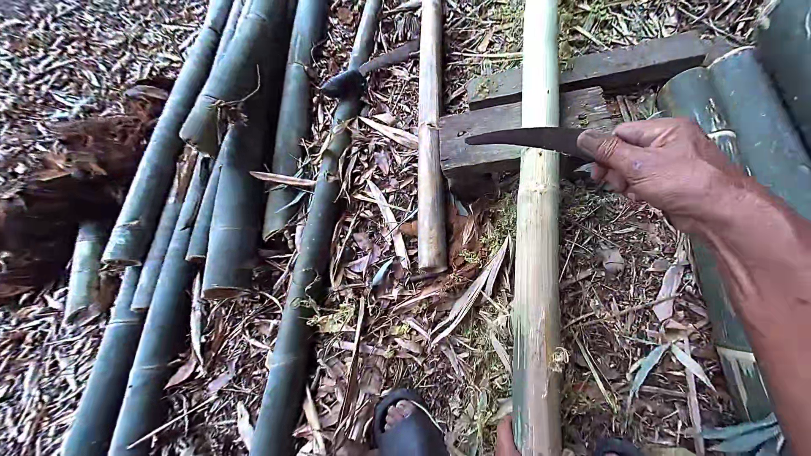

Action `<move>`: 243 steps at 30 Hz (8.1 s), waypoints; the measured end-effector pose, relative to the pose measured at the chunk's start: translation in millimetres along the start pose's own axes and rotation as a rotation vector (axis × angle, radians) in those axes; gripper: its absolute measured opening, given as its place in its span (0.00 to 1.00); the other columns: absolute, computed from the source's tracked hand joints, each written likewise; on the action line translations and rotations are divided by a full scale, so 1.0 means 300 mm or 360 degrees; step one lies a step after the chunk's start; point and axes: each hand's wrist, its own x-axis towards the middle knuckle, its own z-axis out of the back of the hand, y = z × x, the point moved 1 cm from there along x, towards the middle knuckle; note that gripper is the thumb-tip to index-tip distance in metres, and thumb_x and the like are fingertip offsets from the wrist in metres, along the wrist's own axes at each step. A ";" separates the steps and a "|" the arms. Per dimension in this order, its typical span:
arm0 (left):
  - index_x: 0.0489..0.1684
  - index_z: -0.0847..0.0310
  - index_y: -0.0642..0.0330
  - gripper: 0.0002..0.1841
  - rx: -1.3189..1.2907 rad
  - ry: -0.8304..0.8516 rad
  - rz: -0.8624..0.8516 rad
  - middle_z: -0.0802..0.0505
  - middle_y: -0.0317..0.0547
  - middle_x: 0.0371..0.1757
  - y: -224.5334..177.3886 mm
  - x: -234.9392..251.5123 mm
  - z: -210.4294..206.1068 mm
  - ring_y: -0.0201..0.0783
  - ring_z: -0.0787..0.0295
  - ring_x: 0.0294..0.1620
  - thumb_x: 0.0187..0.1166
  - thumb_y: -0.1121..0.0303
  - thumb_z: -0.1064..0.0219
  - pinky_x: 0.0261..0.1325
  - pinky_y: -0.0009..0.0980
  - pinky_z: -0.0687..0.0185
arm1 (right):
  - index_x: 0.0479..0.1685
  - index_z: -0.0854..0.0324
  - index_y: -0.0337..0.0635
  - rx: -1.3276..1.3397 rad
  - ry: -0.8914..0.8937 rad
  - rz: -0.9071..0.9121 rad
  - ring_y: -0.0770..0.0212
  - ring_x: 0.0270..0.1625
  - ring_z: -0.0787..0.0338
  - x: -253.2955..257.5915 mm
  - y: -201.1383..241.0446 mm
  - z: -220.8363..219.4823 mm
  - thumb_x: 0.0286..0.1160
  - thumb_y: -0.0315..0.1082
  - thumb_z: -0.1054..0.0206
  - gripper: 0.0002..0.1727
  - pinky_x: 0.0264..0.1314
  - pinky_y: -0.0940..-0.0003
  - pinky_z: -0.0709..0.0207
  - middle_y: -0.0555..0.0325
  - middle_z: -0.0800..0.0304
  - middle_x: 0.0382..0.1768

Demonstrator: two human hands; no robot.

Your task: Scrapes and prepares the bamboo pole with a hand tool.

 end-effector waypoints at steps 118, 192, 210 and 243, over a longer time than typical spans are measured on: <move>0.28 0.16 0.56 0.25 0.0673 -0.0164 -0.1126 0.14 0.45 0.30 -0.049 0.403 0.089 0.47 0.15 0.38 0.86 0.43 0.39 0.47 0.52 0.21 | 0.29 0.19 0.51 -0.0478 0.0241 -0.0109 0.63 0.17 0.23 -0.604 -0.367 -0.300 0.87 0.57 0.40 0.23 0.21 0.59 0.28 0.63 0.25 0.15; 0.32 0.14 0.58 0.26 0.0700 -0.0175 -0.1062 0.12 0.48 0.31 -0.098 0.426 0.073 0.49 0.13 0.38 0.85 0.42 0.37 0.47 0.55 0.21 | 0.29 0.20 0.45 -0.0419 0.0220 -0.0035 0.59 0.22 0.25 -0.535 -0.412 -0.278 0.83 0.59 0.36 0.26 0.27 0.53 0.31 0.59 0.27 0.17; 0.32 0.13 0.57 0.24 0.0712 -0.0087 -0.1071 0.10 0.48 0.34 0.040 0.364 0.066 0.49 0.11 0.42 0.85 0.44 0.37 0.50 0.54 0.19 | 0.30 0.18 0.48 -0.0449 0.0252 -0.0112 0.60 0.20 0.21 -0.687 -0.419 -0.316 0.84 0.59 0.37 0.24 0.24 0.55 0.26 0.60 0.24 0.16; 0.30 0.14 0.53 0.24 0.0714 -0.0008 -0.0889 0.12 0.41 0.31 0.250 0.235 0.055 0.42 0.14 0.40 0.84 0.41 0.37 0.50 0.48 0.19 | 0.28 0.19 0.52 -0.0480 0.0380 -0.0175 0.63 0.23 0.20 -0.910 -0.436 -0.375 0.82 0.65 0.39 0.27 0.28 0.56 0.24 0.64 0.24 0.17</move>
